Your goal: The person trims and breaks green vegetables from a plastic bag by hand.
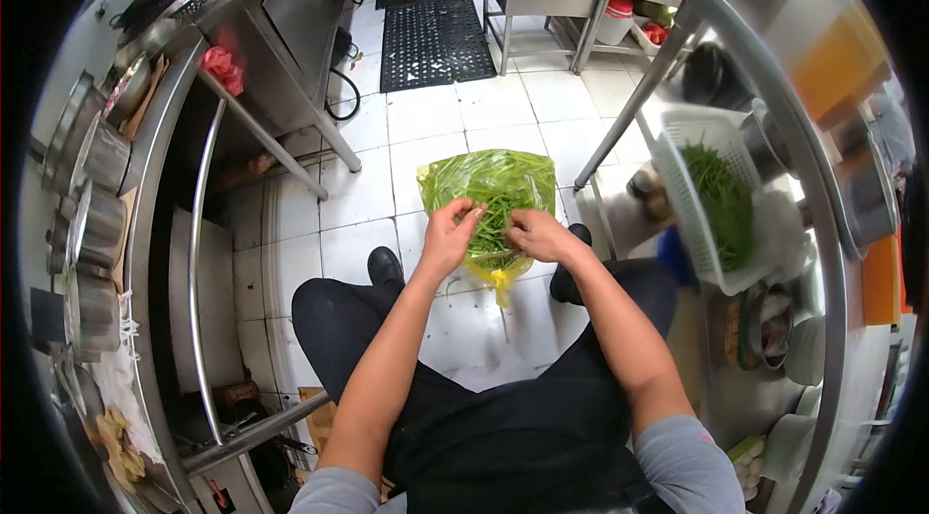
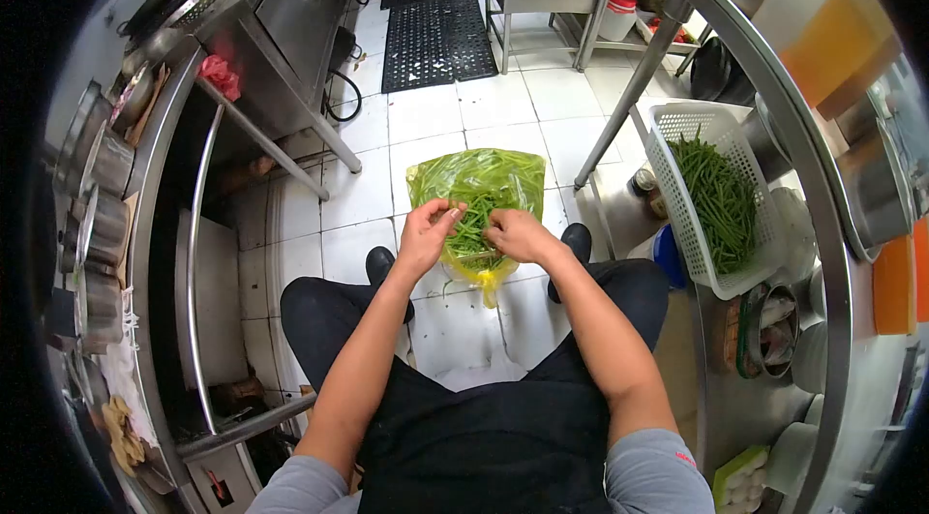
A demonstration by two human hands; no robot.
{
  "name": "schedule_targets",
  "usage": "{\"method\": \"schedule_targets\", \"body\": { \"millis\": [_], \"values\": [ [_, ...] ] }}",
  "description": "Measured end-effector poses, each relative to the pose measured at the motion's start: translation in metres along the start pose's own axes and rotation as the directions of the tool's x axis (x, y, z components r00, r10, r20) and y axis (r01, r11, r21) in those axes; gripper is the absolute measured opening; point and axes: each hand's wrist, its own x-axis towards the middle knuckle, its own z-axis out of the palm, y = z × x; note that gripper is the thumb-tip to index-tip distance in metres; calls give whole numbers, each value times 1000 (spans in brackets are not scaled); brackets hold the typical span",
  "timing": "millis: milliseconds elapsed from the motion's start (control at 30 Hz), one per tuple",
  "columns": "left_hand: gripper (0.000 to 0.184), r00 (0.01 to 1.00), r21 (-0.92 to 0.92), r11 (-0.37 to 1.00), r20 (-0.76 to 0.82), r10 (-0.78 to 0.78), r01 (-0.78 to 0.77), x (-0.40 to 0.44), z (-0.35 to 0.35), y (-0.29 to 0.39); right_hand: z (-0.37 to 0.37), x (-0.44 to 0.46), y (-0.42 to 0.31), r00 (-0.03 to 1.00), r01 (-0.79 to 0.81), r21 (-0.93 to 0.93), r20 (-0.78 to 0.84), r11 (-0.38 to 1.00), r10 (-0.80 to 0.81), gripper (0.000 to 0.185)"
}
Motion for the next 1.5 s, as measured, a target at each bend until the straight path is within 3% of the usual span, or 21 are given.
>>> {"method": "schedule_targets", "body": {
  "millis": [33,100,267,500,567,600,633,700,767,833,1000,1067,1133,1200,1233,1333,1367,1433,1500],
  "values": [
    [21,1000,4,1000,2,3,-3,0,2,-1,5,2,1,1000,2,2,-5,1000,-2,24],
    [20,986,-310,939,-33,-166,147,-1,4,-1,17,4,1,999,40,434,-2,900,-43,18],
    [20,978,-306,931,10,-207,200,-4,-2,-3,37,3,-7,997,75,504,-16,860,-77,17],
    [17,990,-325,935,43,-138,144,-6,3,-5,36,5,-8,992,128,413,-56,902,-115,18],
    [17,995,-284,954,46,-92,101,-4,1,-11,22,4,-6,991,132,119,-41,984,-128,18],
    [16,997,-240,969,55,-47,59,-4,-1,-10,9,2,-17,998,42,-13,-50,999,-43,19],
    [16,997,-243,968,53,-48,60,-4,-5,-10,11,4,-13,998,41,-15,-47,999,-42,19],
    [14,976,-201,965,168,-137,170,-4,-11,-6,12,8,-6,899,249,256,-420,934,-125,20],
    [13,973,-207,960,172,-156,191,-7,-10,1,10,8,-7,893,294,305,-426,906,-147,21],
    [13,968,-207,955,175,-178,213,-9,-10,1,9,7,-10,923,295,152,-300,943,-240,22],
    [13,962,-199,958,222,-159,205,-10,-14,-3,14,7,-11,909,316,2,-287,949,-302,14],
    [14,956,-121,973,243,-164,198,-9,-15,-5,24,9,-11,880,315,-198,-305,928,-363,13],
    [14,948,-41,981,270,-170,188,-9,-15,-3,33,12,-16,878,239,-134,-393,962,-273,13],
    [19,967,69,981,171,-190,181,-10,-16,-2,32,19,-13,851,143,-2,-511,990,-124,12],
    [19,967,68,981,169,-190,181,-11,-18,-2,28,21,-7,851,144,-2,-510,990,-125,12],
    [19,970,-13,976,113,-214,217,-11,-25,-4,18,20,-1,858,299,51,-451,953,-245,20],
    [20,973,-16,976,91,-213,216,-10,-26,-5,18,20,-2,858,299,50,-451,953,-246,20],
    [22,973,-22,975,71,-218,220,-11,-25,-4,14,14,-13,945,203,204,-298,958,-137,20],
    [23,980,20,983,78,-182,181,-10,-24,-1,17,12,-15,949,193,201,-286,961,-131,20]
  ]
}}
